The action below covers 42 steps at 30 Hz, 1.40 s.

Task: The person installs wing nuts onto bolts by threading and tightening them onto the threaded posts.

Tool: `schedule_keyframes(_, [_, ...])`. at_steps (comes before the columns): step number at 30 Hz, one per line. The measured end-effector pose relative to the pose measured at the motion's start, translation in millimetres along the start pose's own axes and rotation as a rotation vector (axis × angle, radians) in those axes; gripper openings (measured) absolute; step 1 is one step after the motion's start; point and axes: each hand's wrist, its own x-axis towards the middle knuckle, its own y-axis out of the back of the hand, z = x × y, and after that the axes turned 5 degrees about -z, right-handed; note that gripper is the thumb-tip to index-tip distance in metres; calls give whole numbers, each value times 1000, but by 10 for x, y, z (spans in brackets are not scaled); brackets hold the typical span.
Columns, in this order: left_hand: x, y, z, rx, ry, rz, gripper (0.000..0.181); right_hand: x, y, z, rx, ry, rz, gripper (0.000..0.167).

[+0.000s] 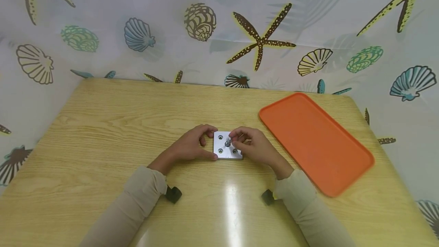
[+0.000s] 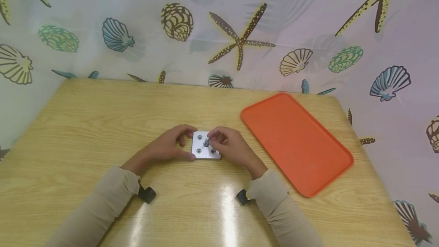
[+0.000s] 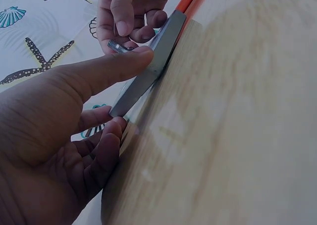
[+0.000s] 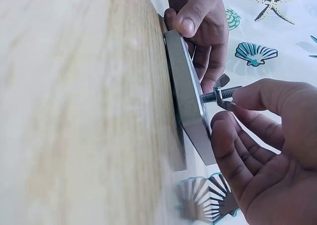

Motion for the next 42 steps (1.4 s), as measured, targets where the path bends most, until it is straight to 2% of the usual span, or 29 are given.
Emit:
schedule_keyframes(6, [-3,4,18,13,9,7,80,11,-1,23,27,17,3,17])
schedule_keyframes(20, [10,11,23,21,6,9,81,21,3,10,9,43,-11,15])
schedule_keyframes(27, [12,18,18,30,6,7,81,27,5,6,15,30,-24,20])
schedule_keyframes(36, [4,14,31,28,16,7,81,29,-11,48,10,75,-43,27])
schedule_keyframes(42, [5,9,21,21,9,7,80,34,-11,70,-13,87,-82,31])
